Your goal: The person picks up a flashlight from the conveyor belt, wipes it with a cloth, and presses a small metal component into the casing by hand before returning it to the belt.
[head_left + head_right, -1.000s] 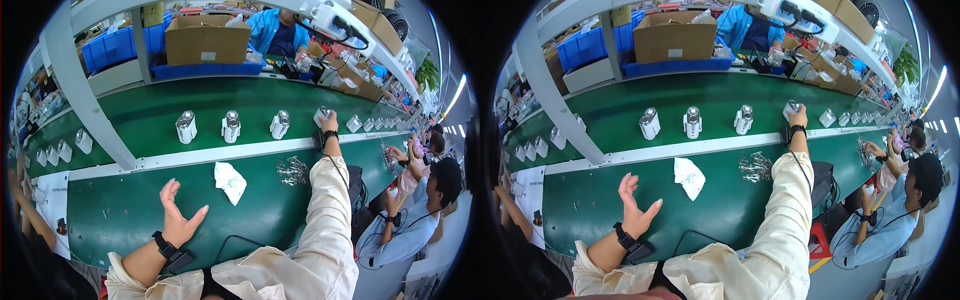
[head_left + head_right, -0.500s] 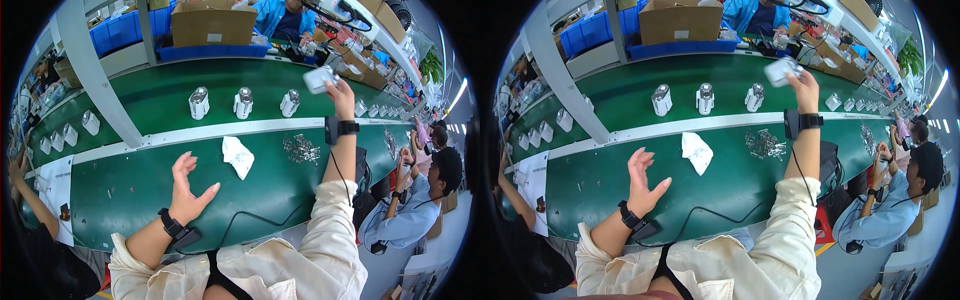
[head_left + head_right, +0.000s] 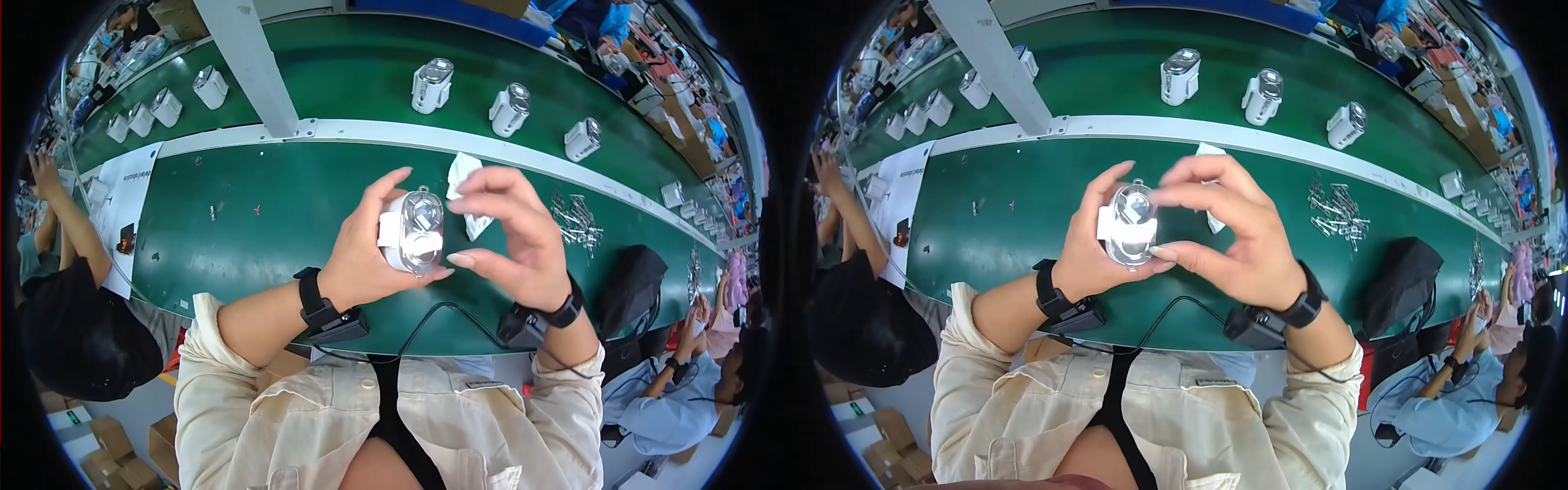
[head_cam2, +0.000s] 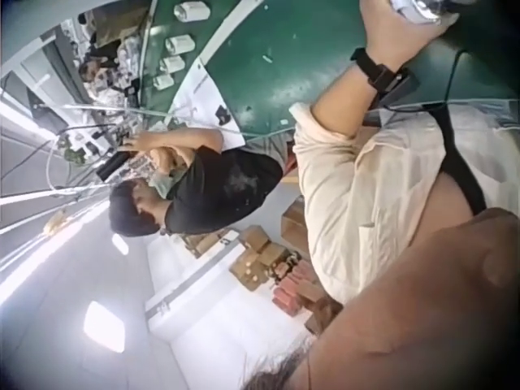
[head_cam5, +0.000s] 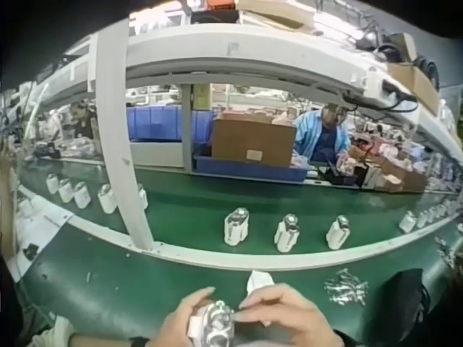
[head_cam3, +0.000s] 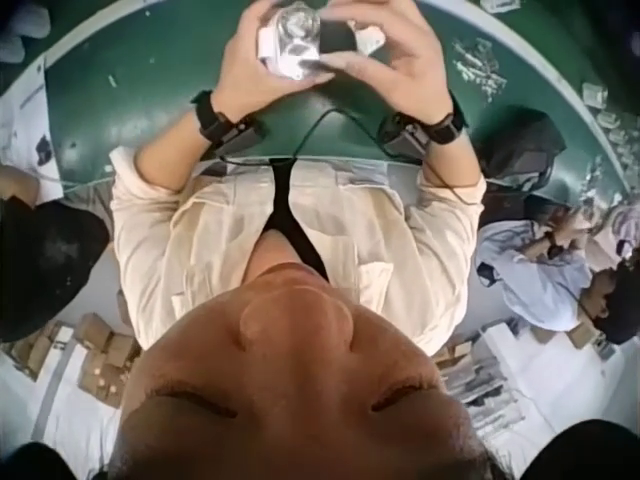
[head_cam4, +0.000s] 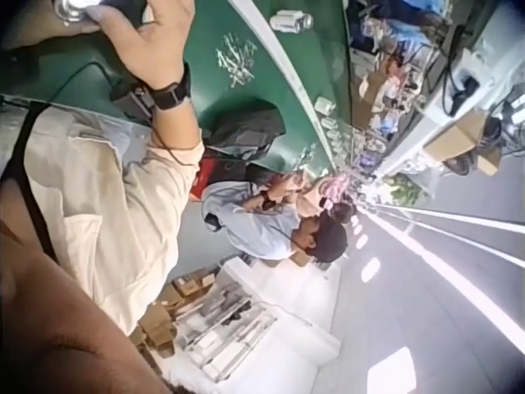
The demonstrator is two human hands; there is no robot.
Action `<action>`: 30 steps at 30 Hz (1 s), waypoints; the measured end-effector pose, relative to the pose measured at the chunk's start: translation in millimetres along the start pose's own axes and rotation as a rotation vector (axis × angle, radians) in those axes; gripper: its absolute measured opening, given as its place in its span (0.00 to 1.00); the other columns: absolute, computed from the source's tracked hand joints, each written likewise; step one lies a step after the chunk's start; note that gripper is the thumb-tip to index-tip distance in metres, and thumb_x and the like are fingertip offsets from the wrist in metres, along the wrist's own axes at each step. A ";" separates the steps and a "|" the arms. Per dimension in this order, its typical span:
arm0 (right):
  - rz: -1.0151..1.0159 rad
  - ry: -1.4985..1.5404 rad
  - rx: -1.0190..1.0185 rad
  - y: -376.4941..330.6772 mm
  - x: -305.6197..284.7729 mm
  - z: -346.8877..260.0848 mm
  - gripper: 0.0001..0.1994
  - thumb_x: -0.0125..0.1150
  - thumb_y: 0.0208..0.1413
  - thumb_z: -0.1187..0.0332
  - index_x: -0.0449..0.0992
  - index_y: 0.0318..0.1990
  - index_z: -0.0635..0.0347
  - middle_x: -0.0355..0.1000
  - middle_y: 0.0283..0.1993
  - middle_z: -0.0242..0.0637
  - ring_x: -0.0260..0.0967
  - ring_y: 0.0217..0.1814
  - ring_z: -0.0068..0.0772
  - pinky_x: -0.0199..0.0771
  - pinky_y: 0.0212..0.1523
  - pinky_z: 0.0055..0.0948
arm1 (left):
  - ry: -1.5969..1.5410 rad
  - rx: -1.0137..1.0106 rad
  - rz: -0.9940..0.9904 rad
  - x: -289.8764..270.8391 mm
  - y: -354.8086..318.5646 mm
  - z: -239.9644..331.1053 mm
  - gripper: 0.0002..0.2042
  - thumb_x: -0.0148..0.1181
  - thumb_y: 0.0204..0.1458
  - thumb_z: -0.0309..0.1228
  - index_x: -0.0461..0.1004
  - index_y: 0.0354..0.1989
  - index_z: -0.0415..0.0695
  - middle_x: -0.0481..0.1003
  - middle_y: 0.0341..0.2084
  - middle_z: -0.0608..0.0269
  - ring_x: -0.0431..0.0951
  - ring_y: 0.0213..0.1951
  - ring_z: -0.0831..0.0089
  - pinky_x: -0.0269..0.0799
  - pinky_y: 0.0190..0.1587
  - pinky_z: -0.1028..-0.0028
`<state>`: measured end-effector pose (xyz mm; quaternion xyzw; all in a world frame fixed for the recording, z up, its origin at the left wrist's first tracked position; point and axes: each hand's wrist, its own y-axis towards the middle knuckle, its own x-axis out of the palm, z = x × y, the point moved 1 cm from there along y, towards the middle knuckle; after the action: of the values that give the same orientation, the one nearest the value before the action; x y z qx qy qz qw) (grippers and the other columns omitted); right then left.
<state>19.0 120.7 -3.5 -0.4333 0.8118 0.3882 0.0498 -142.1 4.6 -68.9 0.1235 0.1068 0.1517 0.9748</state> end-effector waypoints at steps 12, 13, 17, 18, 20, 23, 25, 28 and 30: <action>0.062 -0.138 0.027 -9.7 13.3 20.8 0.09 0.70 0.43 0.76 0.78 0.33 0.63 0.72 0.28 0.37 0.68 0.28 0.33 0.67 0.30 0.28 | 0.375 0.239 0.139 12.1 6.3 -17.9 0.38 0.81 0.27 0.41 0.64 0.48 0.43 0.72 0.38 0.56 0.74 0.38 0.59 0.72 0.38 0.66; 0.063 -0.132 0.033 -10.4 11.7 24.2 0.09 0.70 0.43 0.76 0.78 0.33 0.63 0.72 0.28 0.37 0.68 0.28 0.33 0.67 0.30 0.28 | 0.377 0.230 0.136 11.2 5.7 -19.6 0.38 0.81 0.27 0.41 0.64 0.48 0.43 0.72 0.38 0.56 0.74 0.38 0.59 0.72 0.38 0.66; -0.037 0.160 0.207 -13.1 7.1 30.4 0.08 0.69 0.43 0.77 0.78 0.33 0.64 0.72 0.28 0.40 0.68 0.26 0.35 0.67 0.27 0.29 | 0.320 0.311 -0.028 9.6 6.9 -20.2 0.46 0.84 0.25 0.40 0.59 0.53 0.42 0.70 0.41 0.57 0.75 0.39 0.70 0.72 0.40 0.71; 0.005 0.019 0.088 -13.3 10.3 29.3 0.08 0.69 0.43 0.77 0.78 0.33 0.65 0.71 0.28 0.40 0.67 0.26 0.35 0.66 0.27 0.29 | 0.334 0.302 -0.024 9.2 5.6 -19.8 0.46 0.84 0.24 0.40 0.59 0.53 0.42 0.70 0.40 0.57 0.75 0.39 0.70 0.72 0.40 0.71; 0.089 -0.265 -0.153 -12.7 18.3 28.9 0.09 0.69 0.41 0.78 0.79 0.34 0.67 0.71 0.27 0.40 0.67 0.25 0.36 0.66 0.25 0.29 | 0.362 0.287 -0.013 7.5 4.8 -20.2 0.46 0.84 0.24 0.40 0.59 0.54 0.42 0.71 0.40 0.58 0.75 0.38 0.70 0.72 0.39 0.72; 0.148 -0.422 -0.243 -16.8 30.0 30.5 0.12 0.68 0.41 0.78 0.79 0.37 0.69 0.70 0.27 0.41 0.66 0.25 0.37 0.65 0.24 0.29 | 0.312 0.260 0.059 10.2 3.7 -18.9 0.40 0.81 0.27 0.39 0.62 0.50 0.42 0.72 0.38 0.57 0.75 0.36 0.63 0.72 0.38 0.68; 0.177 -0.500 -0.290 -18.4 33.7 25.7 0.14 0.68 0.40 0.77 0.79 0.38 0.69 0.70 0.28 0.41 0.65 0.24 0.37 0.65 0.24 0.30 | 0.288 0.247 0.097 9.3 3.4 -18.1 0.37 0.80 0.28 0.39 0.64 0.48 0.43 0.72 0.37 0.57 0.75 0.36 0.59 0.72 0.37 0.66; 0.075 -0.655 -0.270 -20.8 35.8 16.7 0.17 0.67 0.42 0.76 0.78 0.43 0.72 0.69 0.31 0.42 0.64 0.24 0.38 0.66 0.25 0.30 | 0.486 0.290 0.074 4.2 3.8 -19.1 0.43 0.81 0.29 0.36 0.59 0.54 0.41 0.72 0.39 0.57 0.76 0.37 0.70 0.72 0.40 0.71; 0.025 -0.696 -0.240 -22.3 34.4 7.0 0.18 0.66 0.43 0.75 0.78 0.44 0.72 0.69 0.32 0.42 0.64 0.25 0.38 0.66 0.26 0.31 | 0.517 0.311 0.079 4.7 4.9 -19.6 0.42 0.80 0.30 0.36 0.59 0.54 0.41 0.72 0.39 0.57 0.76 0.37 0.70 0.72 0.39 0.72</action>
<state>12.4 95.3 -35.8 -0.2681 0.7002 0.6054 0.2672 -143.9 14.7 -87.0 0.2325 0.3683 0.1978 0.8782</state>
